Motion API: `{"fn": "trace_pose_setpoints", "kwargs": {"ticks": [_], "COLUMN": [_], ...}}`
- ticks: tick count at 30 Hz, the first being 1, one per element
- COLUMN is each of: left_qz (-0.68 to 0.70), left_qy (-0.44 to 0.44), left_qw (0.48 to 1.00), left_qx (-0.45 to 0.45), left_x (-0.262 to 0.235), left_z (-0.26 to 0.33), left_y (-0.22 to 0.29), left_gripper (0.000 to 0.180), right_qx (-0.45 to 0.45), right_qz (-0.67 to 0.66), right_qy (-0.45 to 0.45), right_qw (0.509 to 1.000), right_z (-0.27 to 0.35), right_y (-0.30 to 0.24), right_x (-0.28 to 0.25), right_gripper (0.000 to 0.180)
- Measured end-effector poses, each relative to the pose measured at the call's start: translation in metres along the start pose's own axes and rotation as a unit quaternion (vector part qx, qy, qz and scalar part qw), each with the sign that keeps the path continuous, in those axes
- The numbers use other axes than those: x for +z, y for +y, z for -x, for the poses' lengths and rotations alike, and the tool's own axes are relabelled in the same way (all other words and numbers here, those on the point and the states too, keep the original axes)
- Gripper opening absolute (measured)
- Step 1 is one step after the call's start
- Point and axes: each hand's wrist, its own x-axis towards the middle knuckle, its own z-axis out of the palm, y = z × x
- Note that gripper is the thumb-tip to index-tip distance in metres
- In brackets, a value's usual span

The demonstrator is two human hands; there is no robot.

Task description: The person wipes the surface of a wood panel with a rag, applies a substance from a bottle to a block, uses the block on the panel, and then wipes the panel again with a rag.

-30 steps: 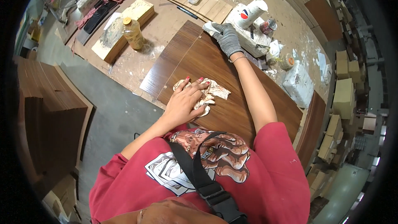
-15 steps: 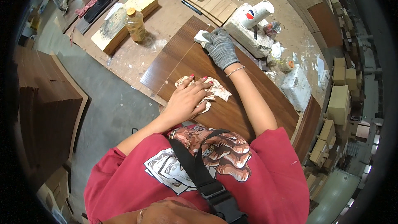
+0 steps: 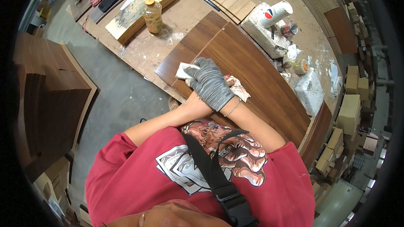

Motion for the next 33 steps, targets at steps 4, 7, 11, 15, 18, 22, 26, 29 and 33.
{"fn": "trace_pose_setpoints", "kwargs": {"ticks": [4, 7, 11, 15, 18, 22, 26, 29, 33], "left_qz": [-0.089, -0.13, -0.222, -0.171, -0.076, -0.003, -0.181, -0.191, -0.22], "left_qy": [-0.019, -0.009, 0.035, 0.038, 0.025, -0.031, -0.052, -0.081, -0.138], "left_qw": [0.993, 0.988, 0.965, 0.978, 0.994, 0.997, 0.982, 0.978, 0.965], "left_qx": [0.079, 0.08, 0.133, 0.113, 0.074, -0.073, 0.017, 0.012, 0.032], "left_x": [-0.001, 0.001, 0.008, 0.029, 0.026, -0.009, -0.027, -0.036, -0.042], "left_z": [-0.006, -0.006, -0.018, -0.012, -0.008, -0.005, -0.023, -0.023, -0.03], "left_y": [-0.005, -0.005, -0.011, -0.032, -0.032, 0.009, 0.032, 0.037, 0.037], "left_gripper": [0.038, 0.033, 0.03, 0.026, 0.028, 0.037, 0.038, 0.041, 0.044], "right_qx": [-0.027, -0.042, -0.049, -0.053, -0.077, -0.052, -0.014, 0.081, 0.065], "right_qz": [-0.018, -0.013, -0.009, -0.015, -0.025, 0.025, -0.017, -0.105, 0.043], "right_qy": [-0.02, -0.04, -0.055, -0.072, -0.036, 0.008, 0.168, 0.211, 0.245], "right_qw": [0.999, 0.998, 0.997, 0.996, 0.996, 0.998, 0.986, 0.968, 0.966], "right_z": [0.007, 0.01, 0.01, 0.005, 0.002, -0.007, -0.034, -0.039, -0.051], "right_y": [-0.012, -0.018, -0.02, -0.024, -0.021, 0.012, 0.089, 0.151, 0.186], "right_x": [0.007, 0.011, 0.011, 0.004, 0.003, 0.005, -0.027, -0.062, -0.066], "right_gripper": [0.037, 0.036, 0.036, 0.034, 0.035, 0.037, 0.034, 0.035, 0.034]}}
